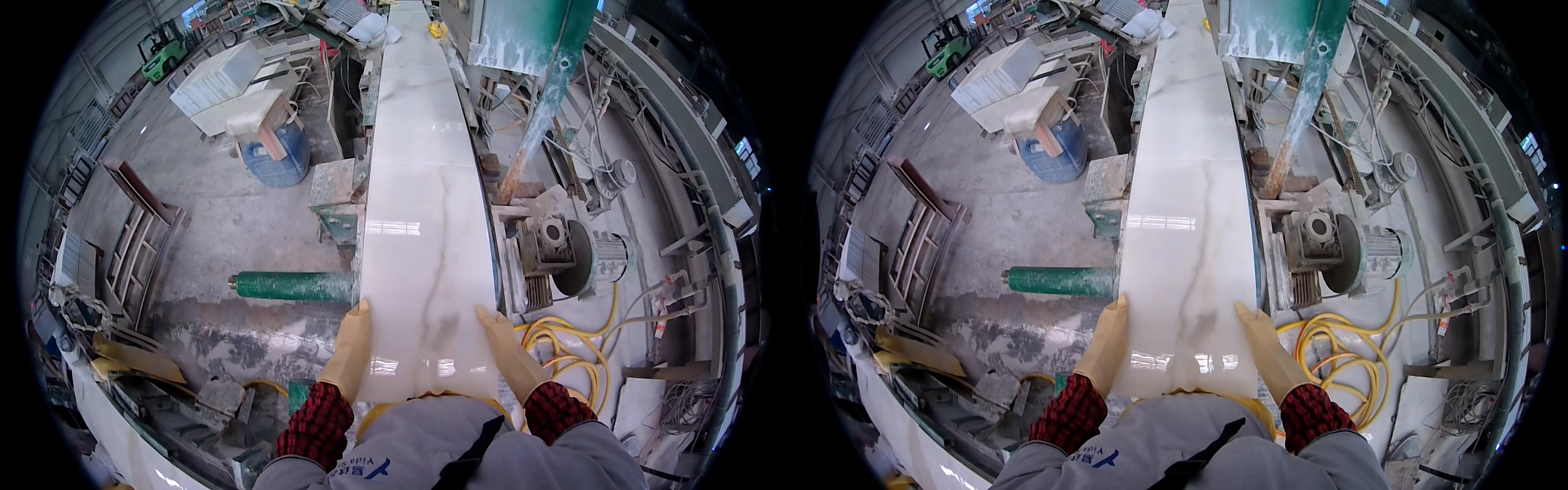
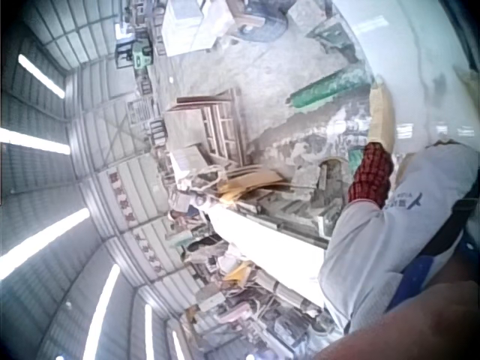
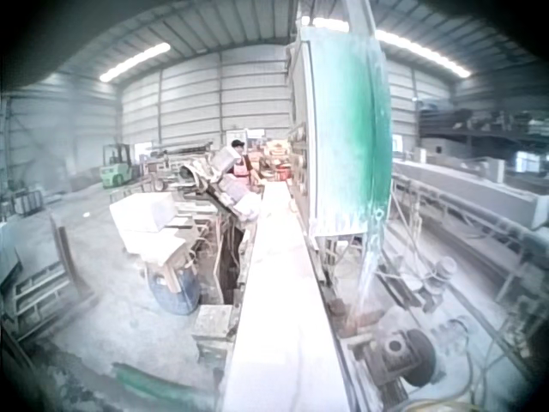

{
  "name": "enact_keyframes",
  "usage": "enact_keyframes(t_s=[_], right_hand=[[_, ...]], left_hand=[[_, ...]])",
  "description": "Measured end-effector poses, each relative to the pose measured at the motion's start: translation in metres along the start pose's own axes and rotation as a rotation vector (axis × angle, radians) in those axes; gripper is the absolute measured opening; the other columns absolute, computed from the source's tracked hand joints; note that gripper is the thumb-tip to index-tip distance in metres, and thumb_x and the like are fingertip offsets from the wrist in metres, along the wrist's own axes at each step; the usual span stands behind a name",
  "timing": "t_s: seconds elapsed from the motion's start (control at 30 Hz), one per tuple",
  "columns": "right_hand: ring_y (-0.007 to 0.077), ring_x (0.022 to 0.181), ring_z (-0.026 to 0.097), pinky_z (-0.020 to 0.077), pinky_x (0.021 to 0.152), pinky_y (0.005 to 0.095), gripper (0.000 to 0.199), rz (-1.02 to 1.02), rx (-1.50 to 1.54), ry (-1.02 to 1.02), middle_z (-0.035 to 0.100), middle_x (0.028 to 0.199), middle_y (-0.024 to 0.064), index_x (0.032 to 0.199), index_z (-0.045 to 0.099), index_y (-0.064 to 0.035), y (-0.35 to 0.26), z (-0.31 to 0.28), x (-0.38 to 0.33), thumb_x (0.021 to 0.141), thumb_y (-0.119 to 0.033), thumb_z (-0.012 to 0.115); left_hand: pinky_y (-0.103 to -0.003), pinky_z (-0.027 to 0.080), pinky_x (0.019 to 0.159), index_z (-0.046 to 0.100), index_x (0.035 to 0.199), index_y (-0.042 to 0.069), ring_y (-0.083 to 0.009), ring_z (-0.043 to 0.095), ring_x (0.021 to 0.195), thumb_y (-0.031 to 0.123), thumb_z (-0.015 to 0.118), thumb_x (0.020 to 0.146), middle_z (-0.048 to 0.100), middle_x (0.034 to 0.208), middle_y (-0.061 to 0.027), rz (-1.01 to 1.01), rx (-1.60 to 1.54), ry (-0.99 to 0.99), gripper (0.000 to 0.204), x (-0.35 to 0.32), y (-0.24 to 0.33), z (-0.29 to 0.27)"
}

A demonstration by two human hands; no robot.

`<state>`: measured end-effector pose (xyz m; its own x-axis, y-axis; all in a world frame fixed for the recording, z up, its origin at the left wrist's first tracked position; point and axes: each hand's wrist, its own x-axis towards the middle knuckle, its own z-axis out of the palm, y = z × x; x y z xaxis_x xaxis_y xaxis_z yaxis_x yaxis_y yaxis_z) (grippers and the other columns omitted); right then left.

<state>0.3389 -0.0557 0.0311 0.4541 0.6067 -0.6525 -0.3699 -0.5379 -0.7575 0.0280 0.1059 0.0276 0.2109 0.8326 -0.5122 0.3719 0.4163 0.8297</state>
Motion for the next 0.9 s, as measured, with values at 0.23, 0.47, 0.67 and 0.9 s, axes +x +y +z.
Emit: enact_keyframes(t_s=[0.23,0.47,0.67,0.9], right_hand=[[0.0221,0.116,0.081,0.0650,0.103,0.0412,0.064,-0.030,-0.002,-0.027,0.085,0.136,0.0130,0.152,0.077,0.0024,0.012,-0.006,0.024,0.116,-0.050,0.084],[0.0204,0.116,0.081,0.0654,0.102,0.0404,0.054,0.023,0.077,-0.017,0.086,0.136,0.0095,0.150,0.078,-0.0007,0.005,-0.004,0.023,0.118,-0.044,0.083],[0.0202,0.116,0.081,0.0655,0.101,0.0406,0.052,0.028,0.076,0.002,0.086,0.136,0.0089,0.149,0.079,-0.0020,0.004,-0.012,0.029,0.119,-0.043,0.083],[0.0185,0.111,0.080,0.0646,0.098,0.0402,0.057,-0.010,-0.077,0.016,0.086,0.130,0.0095,0.148,0.079,-0.0012,-0.001,-0.023,0.035,0.117,-0.048,0.084]], left_hand=[[-0.051,0.057,0.118,0.079,0.157,0.006,-0.0385,0.080,0.136,0.066,0.044,0.124,0.086,0.146,-0.0213,-0.121,-0.014,0.063,0.078,0.013,-0.004,0.008],[-0.052,0.053,0.124,0.080,0.158,0.010,-0.0423,0.078,0.140,0.066,0.047,0.117,0.086,0.146,-0.0211,-0.171,0.109,0.105,0.077,0.035,-0.030,0.012],[-0.051,0.057,0.119,0.084,0.148,0.006,-0.0370,0.081,0.131,0.063,0.049,0.117,0.088,0.135,-0.0215,-0.207,0.018,0.102,0.074,0.042,-0.027,0.026],[-0.049,0.060,0.114,0.081,0.152,0.004,-0.0339,0.082,0.127,0.067,0.053,0.117,0.088,0.134,-0.0227,-0.142,0.135,0.084,0.077,0.033,-0.006,0.017]])
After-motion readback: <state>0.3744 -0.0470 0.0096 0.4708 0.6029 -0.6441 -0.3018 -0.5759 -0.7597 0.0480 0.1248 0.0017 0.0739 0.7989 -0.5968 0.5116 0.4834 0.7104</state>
